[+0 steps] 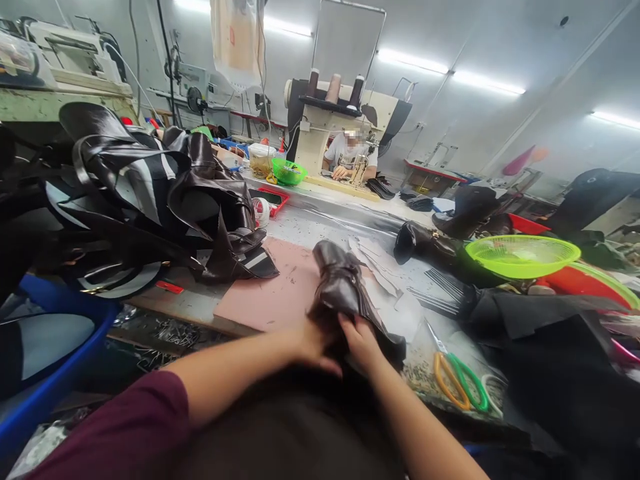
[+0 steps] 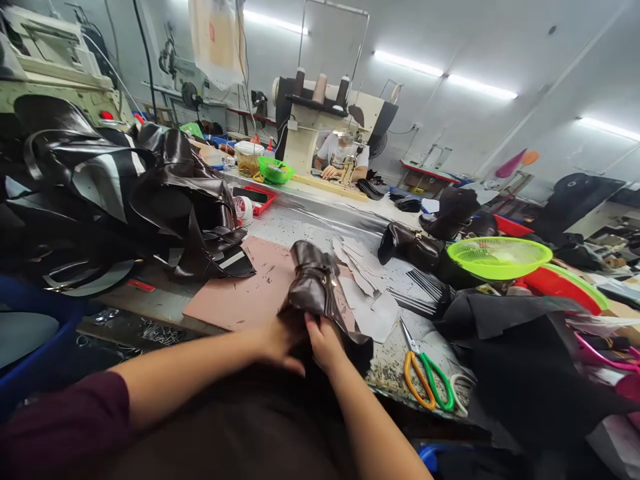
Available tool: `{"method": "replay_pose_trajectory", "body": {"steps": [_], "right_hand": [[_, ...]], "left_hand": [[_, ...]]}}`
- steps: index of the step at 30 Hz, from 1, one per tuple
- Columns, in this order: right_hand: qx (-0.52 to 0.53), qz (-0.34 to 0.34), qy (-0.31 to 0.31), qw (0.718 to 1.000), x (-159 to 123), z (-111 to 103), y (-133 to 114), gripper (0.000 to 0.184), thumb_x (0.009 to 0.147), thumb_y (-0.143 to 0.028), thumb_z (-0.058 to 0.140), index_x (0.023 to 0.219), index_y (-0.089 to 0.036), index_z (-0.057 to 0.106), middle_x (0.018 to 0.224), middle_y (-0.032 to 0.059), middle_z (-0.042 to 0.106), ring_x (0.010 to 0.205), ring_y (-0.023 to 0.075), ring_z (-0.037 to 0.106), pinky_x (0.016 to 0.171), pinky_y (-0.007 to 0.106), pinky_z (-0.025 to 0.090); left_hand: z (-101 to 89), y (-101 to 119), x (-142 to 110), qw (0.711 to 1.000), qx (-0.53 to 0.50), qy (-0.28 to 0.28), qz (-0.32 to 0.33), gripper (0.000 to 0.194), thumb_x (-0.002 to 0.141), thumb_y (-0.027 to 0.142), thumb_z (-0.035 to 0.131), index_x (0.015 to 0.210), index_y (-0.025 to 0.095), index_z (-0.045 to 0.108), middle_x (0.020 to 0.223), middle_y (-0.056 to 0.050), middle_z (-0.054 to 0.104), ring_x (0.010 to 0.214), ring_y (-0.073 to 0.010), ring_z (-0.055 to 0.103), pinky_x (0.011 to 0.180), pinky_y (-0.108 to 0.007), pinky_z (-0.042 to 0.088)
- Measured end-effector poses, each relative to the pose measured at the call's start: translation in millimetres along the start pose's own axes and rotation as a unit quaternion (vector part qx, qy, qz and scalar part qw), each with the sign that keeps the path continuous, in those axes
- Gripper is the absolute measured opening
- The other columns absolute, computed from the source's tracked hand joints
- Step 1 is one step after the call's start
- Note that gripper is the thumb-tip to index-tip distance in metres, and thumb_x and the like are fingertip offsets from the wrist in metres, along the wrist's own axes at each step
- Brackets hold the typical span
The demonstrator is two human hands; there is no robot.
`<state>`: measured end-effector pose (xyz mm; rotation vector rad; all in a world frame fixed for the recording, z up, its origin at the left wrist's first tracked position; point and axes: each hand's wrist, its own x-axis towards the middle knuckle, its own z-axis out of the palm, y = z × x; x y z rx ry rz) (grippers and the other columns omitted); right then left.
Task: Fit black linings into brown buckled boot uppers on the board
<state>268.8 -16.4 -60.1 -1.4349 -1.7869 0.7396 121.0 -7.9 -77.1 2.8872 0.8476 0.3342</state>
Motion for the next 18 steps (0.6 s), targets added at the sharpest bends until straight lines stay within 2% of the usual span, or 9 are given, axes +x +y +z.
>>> {"method": "replay_pose_trajectory", "body": {"steps": [1,2,4,7,9,13,15,18], "right_hand": [[-0.026,-0.016,-0.02,0.999,2,2,4,0.043,0.078,-0.032,0.042,0.113,-0.012,0.055,0.114,0.0145,0.06,0.112,0.0281,0.05,0.098,0.044,0.035],[-0.039,-0.024,-0.038,0.998,4,4,8,0.045,0.076,-0.028,0.045,0.117,-0.012,0.052,0.118,0.0147,0.057,0.115,0.0282,0.048,0.1,0.045,0.033],[-0.056,-0.043,-0.06,0.996,8,6,12,0.055,0.071,-0.02,0.047,0.125,-0.011,0.045,0.129,0.015,0.048,0.123,0.0273,0.04,0.104,0.045,0.028],[-0.136,-0.084,-0.111,0.981,2,10,13,0.065,0.069,-0.015,0.046,0.133,-0.008,0.033,0.139,0.0178,0.034,0.13,0.0272,0.029,0.106,0.046,0.025],[-0.197,-0.102,-0.128,0.967,-9,14,12,0.068,0.07,-0.015,0.045,0.134,-0.004,0.029,0.139,0.0209,0.031,0.13,0.029,0.028,0.105,0.047,0.027],[-0.273,-0.131,-0.063,0.951,-29,19,9,0.063,0.069,-0.011,0.043,0.13,0.003,0.034,0.134,0.0253,0.038,0.126,0.0305,0.035,0.104,0.046,0.03],[-0.305,-0.138,-0.03,0.942,-30,18,9,0.06,0.069,-0.008,0.043,0.127,0.004,0.038,0.131,0.0256,0.041,0.124,0.0304,0.038,0.104,0.046,0.03],[-0.343,-0.139,-0.031,0.929,-21,10,10,0.057,0.068,-0.004,0.044,0.125,0.004,0.042,0.131,0.0248,0.043,0.123,0.0311,0.039,0.103,0.046,0.031]], "left_hand": [[-6.9,-11,6,0.999,0.004,-0.037,-0.013,0.05,0.075,0.051,0.053,0.11,0.015,0.058,0.122,-0.014,0.054,0.113,-0.03,0.047,0.096,-0.039,0.037],[-14.2,-20,11,0.999,0.006,-0.047,-0.015,0.039,0.077,0.045,0.052,0.102,0.016,0.062,0.114,-0.012,0.06,0.107,-0.0277,0.052,0.094,-0.037,0.039],[-25.2,-32,19,0.998,0.012,-0.058,-0.015,0.033,0.074,0.039,0.058,0.098,0.017,0.064,0.107,-0.011,0.064,0.103,-0.0274,0.055,0.093,-0.037,0.04],[-25.7,-28,13,0.998,0.022,-0.058,-0.022,0.032,0.072,0.033,0.059,0.096,0.012,0.065,0.103,-0.015,0.064,0.107,-0.0311,0.052,0.1,-0.044,0.031],[-18.4,-18,1,0.998,0.021,-0.058,-0.033,0.034,0.076,0.031,0.055,0.098,0.006,0.064,0.106,-0.02,0.062,0.113,-0.0317,0.048,0.104,-0.045,0.025],[-8.7,-11,-11,0.996,-0.008,-0.059,-0.071,0.051,0.078,0.035,0.053,0.117,0.002,0.051,0.126,-0.024,0.048,0.125,-0.0289,0.036,0.107,-0.041,0.021],[-10.6,-17,-6,0.992,-0.024,-0.053,-0.11,0.056,0.078,0.037,0.052,0.122,0.004,0.046,0.132,-0.022,0.042,0.127,-0.029,0.032,0.107,-0.044,0.02],[-17.1,-29,9,0.983,-0.049,-0.038,-0.175,0.055,0.075,0.033,0.055,0.123,0.009,0.046,0.135,-0.018,0.04,0.128,-0.0307,0.03,0.106,-0.048,0.019]]}}
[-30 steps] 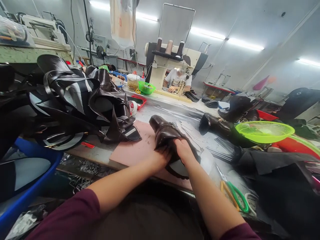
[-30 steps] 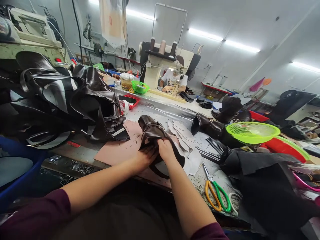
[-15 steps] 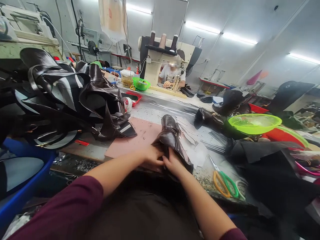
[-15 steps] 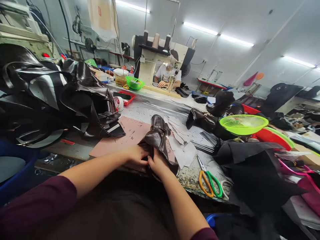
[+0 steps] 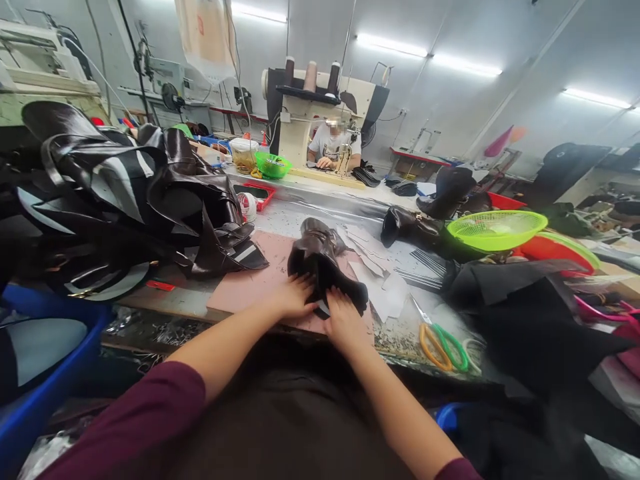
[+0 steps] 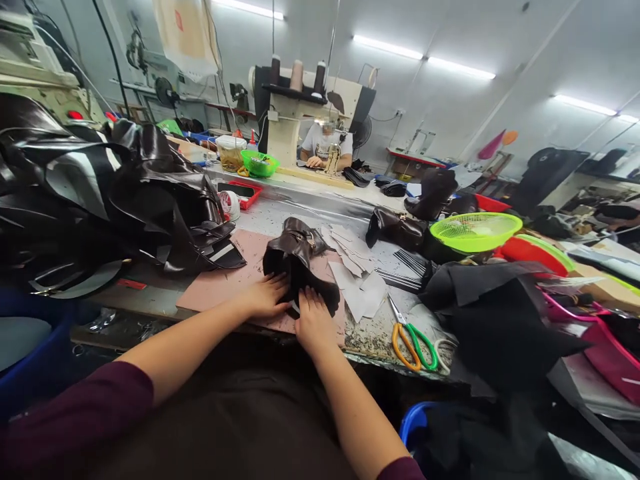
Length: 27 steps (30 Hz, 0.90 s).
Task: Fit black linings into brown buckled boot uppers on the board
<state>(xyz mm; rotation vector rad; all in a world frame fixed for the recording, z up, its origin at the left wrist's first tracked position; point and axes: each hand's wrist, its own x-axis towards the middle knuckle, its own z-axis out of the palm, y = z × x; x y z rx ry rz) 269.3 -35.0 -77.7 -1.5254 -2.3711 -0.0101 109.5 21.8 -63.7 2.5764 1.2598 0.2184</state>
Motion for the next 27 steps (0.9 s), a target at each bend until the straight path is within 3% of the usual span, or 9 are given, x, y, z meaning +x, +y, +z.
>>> {"method": "replay_pose_trajectory", "body": {"steps": [3,6,12,16,18,22,27], "right_hand": [[-0.011,-0.026,-0.016,0.999,8,-4,6,0.053,0.071,-0.002,0.042,0.123,0.001,0.046,0.128,0.0229,0.046,0.123,0.0299,0.039,0.103,0.045,0.031],[0.002,-0.052,-0.021,0.998,11,-4,7,0.048,0.074,0.0,0.038,0.121,-0.004,0.051,0.125,0.0195,0.051,0.122,0.0266,0.041,0.103,0.044,0.031],[0.031,-0.08,-0.027,0.996,10,3,9,0.047,0.076,0.0,0.037,0.119,-0.007,0.053,0.124,0.0167,0.053,0.118,0.0235,0.047,0.102,0.042,0.034],[0.044,-0.07,-0.021,0.996,11,5,11,0.047,0.075,0.0,0.038,0.118,-0.009,0.055,0.122,0.0151,0.055,0.117,0.0241,0.048,0.101,0.043,0.035],[0.052,-0.067,-0.018,0.996,13,3,14,0.048,0.074,0.0,0.037,0.117,-0.009,0.056,0.121,0.0142,0.056,0.115,0.0232,0.05,0.101,0.041,0.036],[0.084,-0.052,0.005,0.995,11,2,22,0.053,0.073,0.002,0.033,0.121,-0.01,0.052,0.121,0.0101,0.057,0.114,0.017,0.051,0.099,0.034,0.04],[0.139,-0.064,0.024,0.988,4,10,29,0.052,0.069,0.003,0.037,0.113,-0.015,0.059,0.116,0.0093,0.06,0.111,0.0198,0.054,0.099,0.04,0.041]], "left_hand": [[-6.0,0,13,0.997,-0.038,0.02,-0.066,0.044,0.075,0.034,0.054,0.113,0.013,0.053,0.123,-0.012,0.055,0.117,-0.0269,0.046,0.1,-0.04,0.033],[-7.9,1,18,0.985,-0.067,0.056,-0.149,0.037,0.085,0.037,0.037,0.103,0.012,0.057,0.104,-0.01,0.064,0.095,-0.0208,0.06,0.08,-0.029,0.047],[-15.5,-6,23,0.964,-0.075,0.086,-0.238,0.024,0.077,0.031,0.049,0.087,0.012,0.06,0.093,-0.011,0.065,0.086,-0.0217,0.061,0.072,-0.028,0.046],[-19.5,-6,28,0.966,-0.076,0.074,-0.237,0.037,0.074,0.043,0.054,0.096,0.015,0.057,0.093,-0.008,0.065,0.084,-0.0222,0.062,0.067,-0.027,0.047],[-18.6,-4,30,0.967,-0.056,0.074,-0.239,0.036,0.071,0.038,0.057,0.098,0.015,0.056,0.099,-0.01,0.063,0.087,-0.0247,0.061,0.069,-0.029,0.047],[-16.8,-9,30,0.97,-0.028,0.06,-0.236,0.017,0.076,0.024,0.048,0.081,0.014,0.061,0.092,-0.011,0.063,0.083,-0.0233,0.062,0.068,-0.03,0.047],[-17.5,-19,23,0.987,-0.012,0.035,-0.159,0.014,0.073,0.026,0.056,0.069,0.014,0.062,0.091,-0.009,0.061,0.082,-0.0215,0.06,0.074,-0.03,0.047]]}}
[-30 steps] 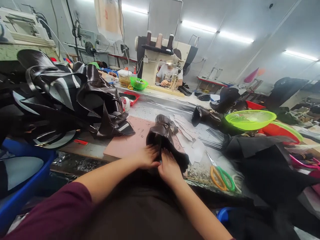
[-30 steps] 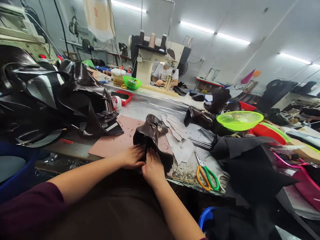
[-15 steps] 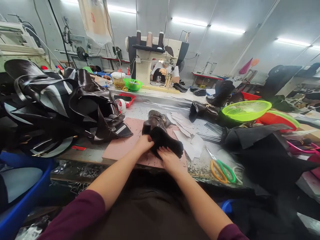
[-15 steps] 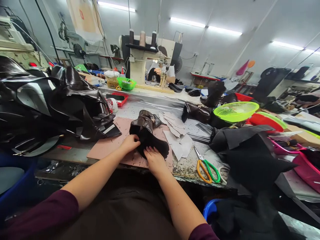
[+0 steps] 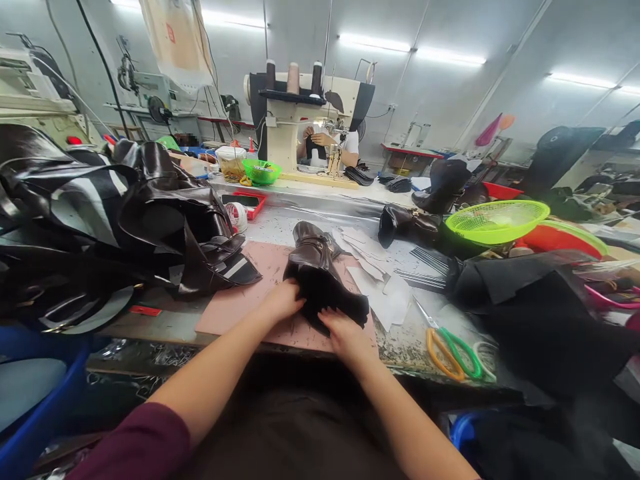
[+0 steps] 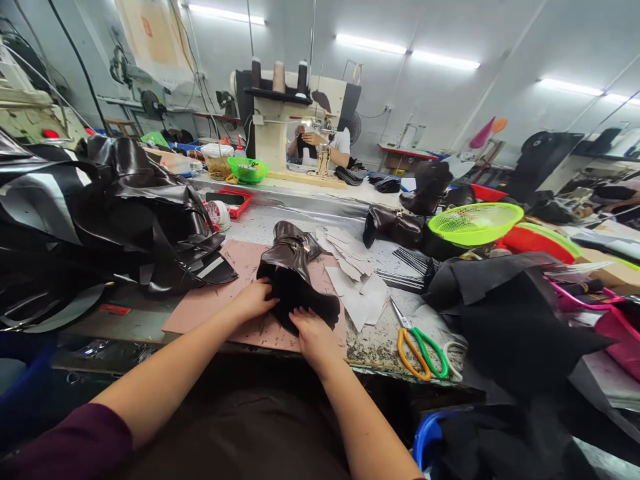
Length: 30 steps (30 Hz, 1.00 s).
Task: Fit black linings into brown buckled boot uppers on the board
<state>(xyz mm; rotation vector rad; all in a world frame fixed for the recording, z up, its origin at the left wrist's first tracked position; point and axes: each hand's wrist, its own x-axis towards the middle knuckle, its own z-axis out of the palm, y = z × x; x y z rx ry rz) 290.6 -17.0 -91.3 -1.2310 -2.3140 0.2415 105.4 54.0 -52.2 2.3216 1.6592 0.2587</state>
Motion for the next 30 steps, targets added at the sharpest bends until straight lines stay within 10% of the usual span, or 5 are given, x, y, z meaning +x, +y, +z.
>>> {"method": "replay_pose_trajectory", "body": {"steps": [13,21,26,30], "right_hand": [[-0.027,-0.063,0.006,0.998,-12,4,-3,0.04,0.078,-0.003,0.037,0.106,-0.013,0.063,0.109,0.0125,0.064,0.107,0.0225,0.057,0.094,0.043,0.044],[0.065,0.096,0.111,0.987,1,-1,-10,0.026,0.082,-0.018,0.04,0.09,-0.015,0.064,0.105,0.014,0.064,0.099,0.0239,0.059,0.088,0.041,0.047],[0.222,0.257,0.182,0.923,10,-19,-7,0.021,0.084,-0.032,0.042,0.082,-0.017,0.056,0.077,0.0065,0.066,0.074,0.0194,0.063,0.068,0.034,0.053],[0.18,0.166,0.144,0.959,8,-23,-10,0.017,0.086,-0.028,0.04,0.082,-0.018,0.054,0.084,0.0074,0.067,0.08,0.0205,0.064,0.069,0.035,0.054]], "left_hand": [[5.8,-3,-3,0.998,0.011,-0.001,0.061,0.009,0.072,0.021,0.057,0.073,0.014,0.062,0.095,-0.01,0.058,0.087,-0.0208,0.058,0.079,-0.031,0.047],[0.2,-2,-20,0.988,0.002,0.003,0.154,0.021,0.076,0.034,0.057,0.085,0.016,0.062,0.09,-0.008,0.063,0.092,-0.0235,0.057,0.083,-0.036,0.045],[6.8,-11,-41,0.975,0.004,-0.015,0.222,0.043,0.08,0.035,0.051,0.117,0.011,0.049,0.122,-0.015,0.054,0.11,-0.0258,0.051,0.093,-0.038,0.041],[16.6,0,-48,0.955,0.045,-0.074,0.285,0.072,0.072,0.058,0.054,0.131,0.021,0.038,0.139,-0.011,0.037,0.129,-0.038,0.024,0.101,-0.054,0.026]]}}
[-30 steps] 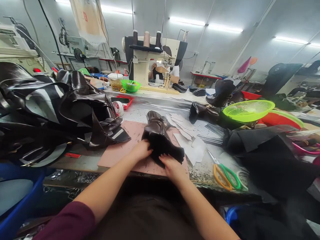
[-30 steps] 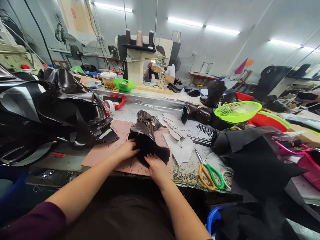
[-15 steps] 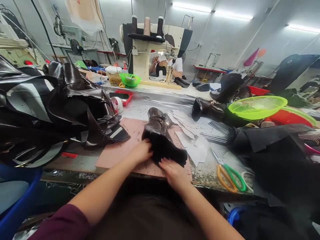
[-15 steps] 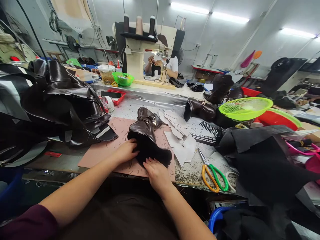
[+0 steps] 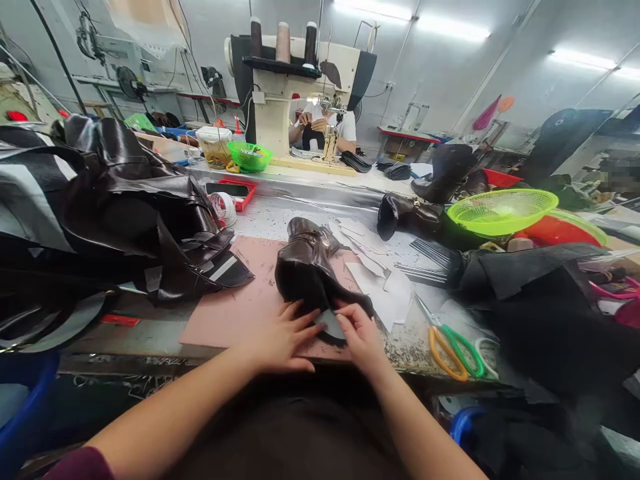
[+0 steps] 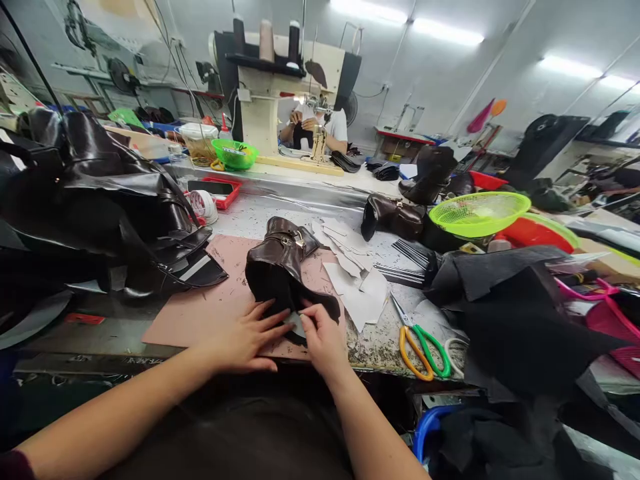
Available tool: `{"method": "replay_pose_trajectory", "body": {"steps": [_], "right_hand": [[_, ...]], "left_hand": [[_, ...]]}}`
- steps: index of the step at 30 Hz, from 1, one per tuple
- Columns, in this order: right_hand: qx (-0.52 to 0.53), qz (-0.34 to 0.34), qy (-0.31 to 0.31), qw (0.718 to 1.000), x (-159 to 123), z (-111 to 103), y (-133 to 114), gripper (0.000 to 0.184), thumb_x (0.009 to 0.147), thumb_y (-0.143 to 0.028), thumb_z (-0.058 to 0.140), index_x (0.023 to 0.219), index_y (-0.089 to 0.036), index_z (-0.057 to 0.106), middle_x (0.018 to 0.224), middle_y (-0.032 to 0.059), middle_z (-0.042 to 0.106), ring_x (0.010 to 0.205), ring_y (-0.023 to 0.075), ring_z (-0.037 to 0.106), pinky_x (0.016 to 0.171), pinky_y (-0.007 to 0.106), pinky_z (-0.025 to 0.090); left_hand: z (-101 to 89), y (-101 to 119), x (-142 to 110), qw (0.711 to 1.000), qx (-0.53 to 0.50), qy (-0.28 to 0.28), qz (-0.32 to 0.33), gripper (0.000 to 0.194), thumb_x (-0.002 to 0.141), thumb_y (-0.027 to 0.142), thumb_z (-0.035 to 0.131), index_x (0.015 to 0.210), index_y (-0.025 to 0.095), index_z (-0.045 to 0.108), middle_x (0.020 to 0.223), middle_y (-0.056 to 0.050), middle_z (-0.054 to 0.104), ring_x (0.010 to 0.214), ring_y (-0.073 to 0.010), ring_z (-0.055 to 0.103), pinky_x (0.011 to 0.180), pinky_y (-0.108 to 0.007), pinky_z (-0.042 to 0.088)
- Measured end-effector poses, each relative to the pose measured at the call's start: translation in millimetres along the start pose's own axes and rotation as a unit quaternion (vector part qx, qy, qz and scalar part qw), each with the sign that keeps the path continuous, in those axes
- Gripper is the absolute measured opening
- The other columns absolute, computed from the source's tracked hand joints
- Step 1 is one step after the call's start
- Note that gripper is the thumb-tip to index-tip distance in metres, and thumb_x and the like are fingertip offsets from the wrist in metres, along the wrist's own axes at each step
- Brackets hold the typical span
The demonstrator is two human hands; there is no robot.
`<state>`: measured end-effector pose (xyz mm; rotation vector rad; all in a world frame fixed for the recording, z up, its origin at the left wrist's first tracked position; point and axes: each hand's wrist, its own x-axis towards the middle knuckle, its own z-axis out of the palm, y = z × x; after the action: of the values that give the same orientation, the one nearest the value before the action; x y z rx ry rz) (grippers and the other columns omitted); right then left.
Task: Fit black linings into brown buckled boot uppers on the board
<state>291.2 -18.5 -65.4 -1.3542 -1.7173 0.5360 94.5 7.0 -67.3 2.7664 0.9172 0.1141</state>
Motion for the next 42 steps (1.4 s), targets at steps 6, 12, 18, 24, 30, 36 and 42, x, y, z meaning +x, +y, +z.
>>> {"method": "replay_pose_trajectory", "body": {"steps": [6,12,18,24,30,36,42], "right_hand": [[-0.212,-0.252,-0.059,0.942,-8,6,17,0.02,0.085,-0.012,0.038,0.081,-0.018,0.057,0.099,0.0116,0.067,0.105,0.024,0.057,0.092,0.044,0.046],[-0.281,-0.278,-0.084,0.915,-12,7,26,0.022,0.082,-0.006,0.039,0.08,-0.015,0.059,0.098,0.0138,0.067,0.105,0.0249,0.058,0.093,0.044,0.045],[-0.232,-0.271,-0.089,0.93,-12,6,29,0.021,0.083,-0.008,0.04,0.083,-0.017,0.059,0.106,0.0128,0.065,0.108,0.0238,0.056,0.092,0.044,0.046],[-0.161,-0.261,-0.091,0.947,-10,2,35,0.017,0.085,-0.012,0.043,0.088,-0.018,0.059,0.102,0.0113,0.067,0.103,0.0226,0.059,0.088,0.045,0.049],[-0.15,-0.267,-0.079,0.949,-11,1,33,0.019,0.086,-0.014,0.043,0.088,-0.017,0.061,0.099,0.0111,0.068,0.102,0.0232,0.06,0.088,0.046,0.048],[-0.147,-0.264,-0.081,0.95,-11,0,34,0.017,0.085,-0.014,0.044,0.088,-0.017,0.061,0.099,0.0104,0.069,0.101,0.0227,0.061,0.088,0.045,0.049],[-0.114,-0.246,-0.093,0.958,-9,-2,38,0.016,0.084,-0.015,0.045,0.087,-0.018,0.061,0.097,0.0093,0.069,0.1,0.0233,0.061,0.087,0.046,0.048]], "left_hand": [[0.8,17,18,0.992,-0.092,0.031,-0.08,0.071,0.072,0.058,0.054,0.123,0.01,0.045,0.132,-0.019,0.044,0.126,-0.0332,0.033,0.104,-0.045,0.028],[-15.8,13,46,0.941,-0.128,0.131,-0.284,0.053,0.076,0.052,0.051,0.111,0.012,0.047,0.113,-0.014,0.055,0.098,-0.0258,0.057,0.08,-0.035,0.047],[-19.1,4,60,0.926,-0.067,0.124,-0.351,0.033,0.076,0.028,0.05,0.106,0.012,0.051,0.091,-0.01,0.063,0.081,-0.0248,0.061,0.065,-0.032,0.046],[-26.1,-30,34,0.932,-0.091,0.084,-0.34,0.019,0.076,0.029,0.054,0.061,0.017,0.055,0.08,-0.004,0.06,0.07,-0.0173,0.058,0.062,-0.026,0.042],[-20.9,-27,32,0.922,-0.101,0.101,-0.359,0.016,0.076,0.029,0.054,0.064,0.019,0.052,0.08,-0.002,0.058,0.072,-0.0163,0.056,0.062,-0.025,0.039],[-16.1,-36,40,0.881,-0.116,0.14,-0.437,0.012,0.077,0.029,0.053,0.081,0.02,0.047,0.069,-0.001,0.055,0.064,-0.017,0.054,0.053,-0.025,0.035],[-16.1,-46,36,0.9,-0.135,0.126,-0.394,0.013,0.072,0.024,0.061,0.072,0.02,0.048,0.069,0.001,0.057,0.066,-0.0148,0.055,0.057,-0.023,0.038]]}}
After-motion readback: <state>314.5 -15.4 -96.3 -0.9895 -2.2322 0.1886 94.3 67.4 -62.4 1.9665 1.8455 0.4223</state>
